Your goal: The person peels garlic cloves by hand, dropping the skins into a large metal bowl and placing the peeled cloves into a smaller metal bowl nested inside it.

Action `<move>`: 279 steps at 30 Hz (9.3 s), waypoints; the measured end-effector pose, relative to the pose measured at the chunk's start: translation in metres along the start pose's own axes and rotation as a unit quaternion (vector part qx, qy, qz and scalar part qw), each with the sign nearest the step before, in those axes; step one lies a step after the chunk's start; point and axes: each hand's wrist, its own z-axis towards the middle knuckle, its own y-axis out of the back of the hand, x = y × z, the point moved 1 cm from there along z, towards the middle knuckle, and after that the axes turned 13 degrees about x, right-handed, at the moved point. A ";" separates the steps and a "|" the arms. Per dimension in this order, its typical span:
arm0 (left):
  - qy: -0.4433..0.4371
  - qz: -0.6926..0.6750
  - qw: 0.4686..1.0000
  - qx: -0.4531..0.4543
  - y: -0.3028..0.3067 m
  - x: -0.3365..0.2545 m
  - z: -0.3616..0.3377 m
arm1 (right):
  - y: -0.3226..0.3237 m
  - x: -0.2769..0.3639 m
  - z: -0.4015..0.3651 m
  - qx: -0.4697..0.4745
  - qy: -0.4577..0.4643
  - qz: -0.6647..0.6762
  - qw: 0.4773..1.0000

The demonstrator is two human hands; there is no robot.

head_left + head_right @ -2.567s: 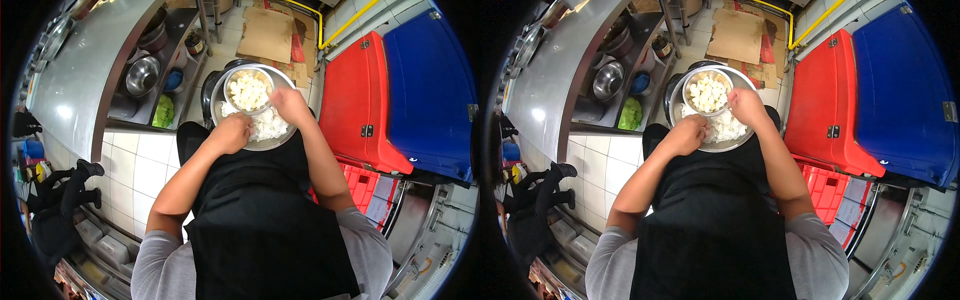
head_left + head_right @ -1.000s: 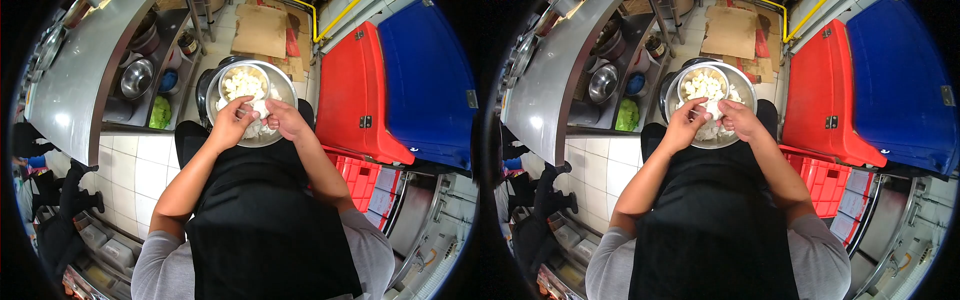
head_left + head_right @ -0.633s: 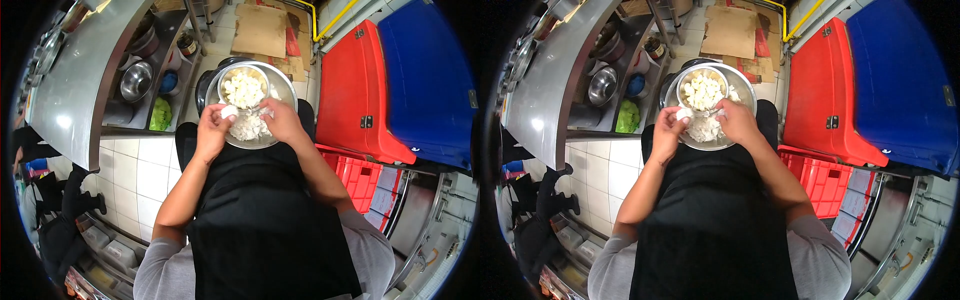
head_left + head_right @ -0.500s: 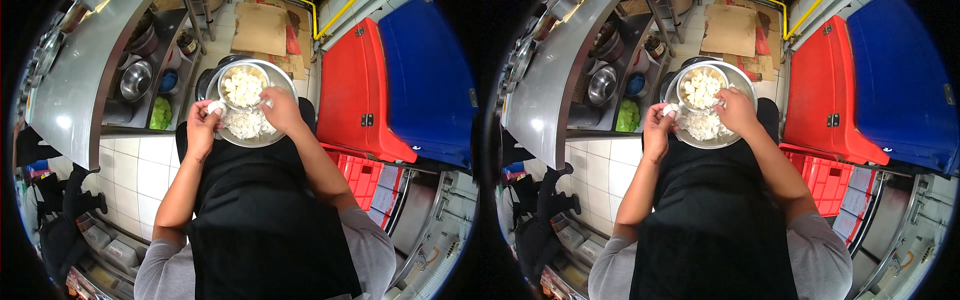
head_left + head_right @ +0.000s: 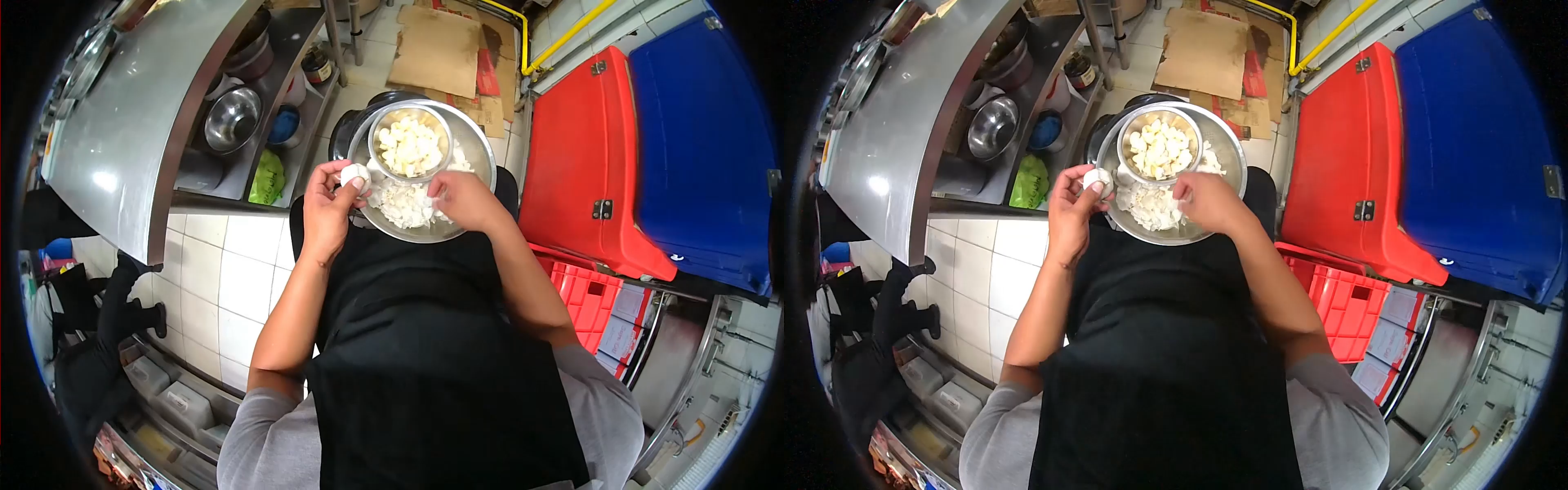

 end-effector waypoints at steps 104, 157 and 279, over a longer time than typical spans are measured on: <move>0.074 -0.222 0.967 0.103 -0.061 0.026 0.001 | -0.058 0.033 0.001 -0.111 0.168 0.399 0.894; 0.155 -0.216 0.943 0.198 -0.054 0.057 0.010 | -0.033 -0.007 -0.006 -0.031 0.112 0.428 0.896; -0.031 0.099 0.965 0.242 -0.067 0.018 0.002 | -0.040 0.027 -0.014 -0.133 0.174 0.350 0.911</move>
